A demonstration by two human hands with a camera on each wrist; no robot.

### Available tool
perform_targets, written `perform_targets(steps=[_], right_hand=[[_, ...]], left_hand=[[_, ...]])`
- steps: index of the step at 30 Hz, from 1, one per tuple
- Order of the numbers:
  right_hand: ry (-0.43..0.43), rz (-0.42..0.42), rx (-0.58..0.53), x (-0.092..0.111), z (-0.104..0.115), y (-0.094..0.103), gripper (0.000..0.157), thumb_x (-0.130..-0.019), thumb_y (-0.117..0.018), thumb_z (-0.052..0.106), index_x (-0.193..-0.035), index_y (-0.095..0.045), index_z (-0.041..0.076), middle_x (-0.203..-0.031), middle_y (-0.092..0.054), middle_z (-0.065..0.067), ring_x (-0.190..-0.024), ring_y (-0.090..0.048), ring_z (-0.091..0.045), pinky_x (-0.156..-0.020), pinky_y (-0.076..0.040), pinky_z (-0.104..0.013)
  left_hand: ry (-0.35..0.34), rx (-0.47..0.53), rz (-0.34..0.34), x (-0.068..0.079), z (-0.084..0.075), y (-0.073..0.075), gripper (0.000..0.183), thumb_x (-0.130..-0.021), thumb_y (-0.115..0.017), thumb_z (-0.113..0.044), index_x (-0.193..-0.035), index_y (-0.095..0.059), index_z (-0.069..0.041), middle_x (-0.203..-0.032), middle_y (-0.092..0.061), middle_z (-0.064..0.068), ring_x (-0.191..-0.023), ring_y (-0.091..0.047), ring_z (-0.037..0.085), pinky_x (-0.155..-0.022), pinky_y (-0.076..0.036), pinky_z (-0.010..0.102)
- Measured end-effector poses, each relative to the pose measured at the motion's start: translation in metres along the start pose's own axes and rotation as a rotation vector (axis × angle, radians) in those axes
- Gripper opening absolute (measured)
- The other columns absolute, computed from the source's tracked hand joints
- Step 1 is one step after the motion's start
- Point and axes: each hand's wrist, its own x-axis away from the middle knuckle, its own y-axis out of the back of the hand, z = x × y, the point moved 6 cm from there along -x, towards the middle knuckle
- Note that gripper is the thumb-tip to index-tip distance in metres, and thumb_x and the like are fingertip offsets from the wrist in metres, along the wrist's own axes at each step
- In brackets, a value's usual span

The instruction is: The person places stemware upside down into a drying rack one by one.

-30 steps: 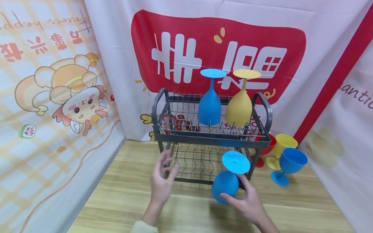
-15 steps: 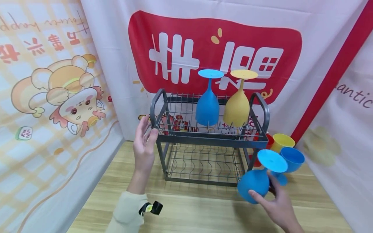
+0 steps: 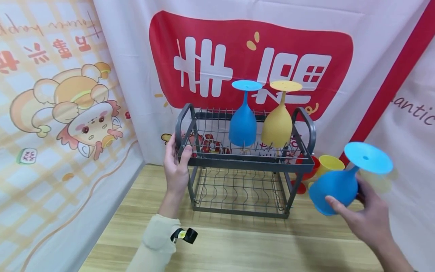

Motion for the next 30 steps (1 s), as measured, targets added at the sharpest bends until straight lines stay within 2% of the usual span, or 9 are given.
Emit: perform_targets(steps=[2, 7, 10, 14, 17, 21, 24, 28, 30], right_hand=[[0.058, -0.031, 0.017, -0.011, 0.011, 0.01, 0.087, -0.079, -0.093, 0.013, -0.155, -0.051, 0.012, -0.145, -0.063, -0.027, -0.112, -0.049, 0.02, -0.086, -0.032, 0.006], [0.153, -0.066, 0.065, -0.038, 0.036, 0.029, 0.089, -0.08, -0.093, 0.014, -0.158, -0.049, 0.017, -0.146, -0.062, -0.027, -0.116, -0.043, 0.025, -0.089, -0.029, 0.007], [0.189, -0.073, 0.081, -0.051, 0.053, 0.036, 0.09, -0.081, -0.092, 0.016, -0.16, -0.047, 0.018, -0.149, -0.06, -0.026, -0.13, -0.057, 0.003, -0.094, -0.028, 0.005], [0.211, -0.067, 0.113, -0.067, 0.074, 0.044, 0.091, -0.081, -0.091, 0.019, -0.16, -0.046, 0.015, -0.15, -0.058, -0.027, -0.124, -0.058, -0.057, -0.109, -0.036, -0.01], [0.223, -0.069, 0.132, -0.079, 0.088, 0.049, 0.092, -0.08, -0.09, 0.018, -0.16, -0.045, 0.013, -0.151, -0.057, -0.028, -0.126, -0.057, -0.06, -0.119, -0.046, -0.044], [0.235, -0.052, 0.122, -0.091, 0.109, 0.048, 0.094, -0.079, -0.091, 0.017, -0.161, -0.044, 0.015, -0.152, -0.057, -0.027, -0.128, -0.057, -0.058, -0.109, -0.045, -0.076], [0.259, -0.027, 0.09, -0.099, 0.123, 0.039, 0.094, -0.079, -0.093, 0.022, -0.161, -0.046, 0.021, -0.152, -0.059, -0.02, -0.127, -0.06, -0.051, -0.111, -0.055, -0.041], [0.323, 0.003, 0.021, -0.105, 0.143, 0.017, 0.093, -0.078, -0.094, 0.026, -0.159, -0.049, 0.023, -0.151, -0.062, -0.014, -0.127, -0.063, -0.046, -0.105, -0.058, -0.039], [0.344, 0.017, -0.015, -0.107, 0.152, 0.006, 0.091, -0.078, -0.094, 0.026, -0.158, -0.05, 0.021, -0.151, -0.062, -0.014, -0.128, -0.063, -0.046, -0.102, -0.057, -0.065]], left_hand=[[-0.005, 0.012, -0.005, 0.0, -0.001, -0.001, 0.058, -0.104, -0.063, -0.019, -0.159, -0.045, -0.019, -0.153, -0.059, -0.003, -0.147, -0.052, 0.033, -0.118, -0.048, 0.029], [0.014, -0.006, -0.026, -0.001, -0.003, -0.002, 0.06, -0.103, -0.061, -0.016, -0.16, -0.044, -0.018, -0.155, -0.058, -0.001, -0.145, -0.054, 0.03, -0.12, -0.047, 0.038], [0.037, -0.019, -0.049, -0.002, -0.003, -0.002, 0.061, -0.103, -0.061, -0.017, -0.161, -0.043, -0.018, -0.156, -0.056, 0.0, -0.145, -0.053, 0.028, -0.123, -0.043, 0.047], [0.035, -0.025, -0.058, -0.003, -0.005, -0.002, 0.063, -0.104, -0.063, -0.021, -0.163, -0.04, -0.02, -0.159, -0.053, -0.001, -0.147, -0.051, 0.027, -0.122, -0.045, 0.05], [0.018, -0.042, -0.037, -0.004, -0.008, -0.006, 0.065, -0.104, -0.062, -0.021, -0.165, -0.038, -0.023, -0.161, -0.05, -0.004, -0.149, -0.049, 0.018, -0.123, -0.045, 0.049], [0.009, -0.051, -0.026, -0.005, -0.01, -0.009, 0.066, -0.105, -0.058, -0.015, -0.166, -0.036, -0.025, -0.16, -0.052, -0.003, -0.147, -0.049, 0.008, -0.123, -0.046, 0.045], [0.012, -0.05, -0.039, -0.004, -0.01, -0.009, 0.066, -0.104, -0.056, -0.012, -0.165, -0.036, -0.024, -0.157, -0.054, -0.001, -0.145, -0.051, 0.009, -0.118, -0.05, 0.037], [0.018, -0.05, -0.051, -0.004, -0.01, -0.008, 0.066, -0.104, -0.056, -0.011, -0.166, -0.036, -0.023, -0.156, -0.054, 0.001, -0.148, -0.051, 0.017, -0.116, -0.051, 0.031], [0.02, -0.047, -0.052, -0.004, -0.01, -0.009, 0.066, -0.104, -0.056, -0.011, -0.166, -0.036, -0.023, -0.156, -0.054, 0.002, -0.149, -0.05, 0.019, -0.117, -0.05, 0.033]])
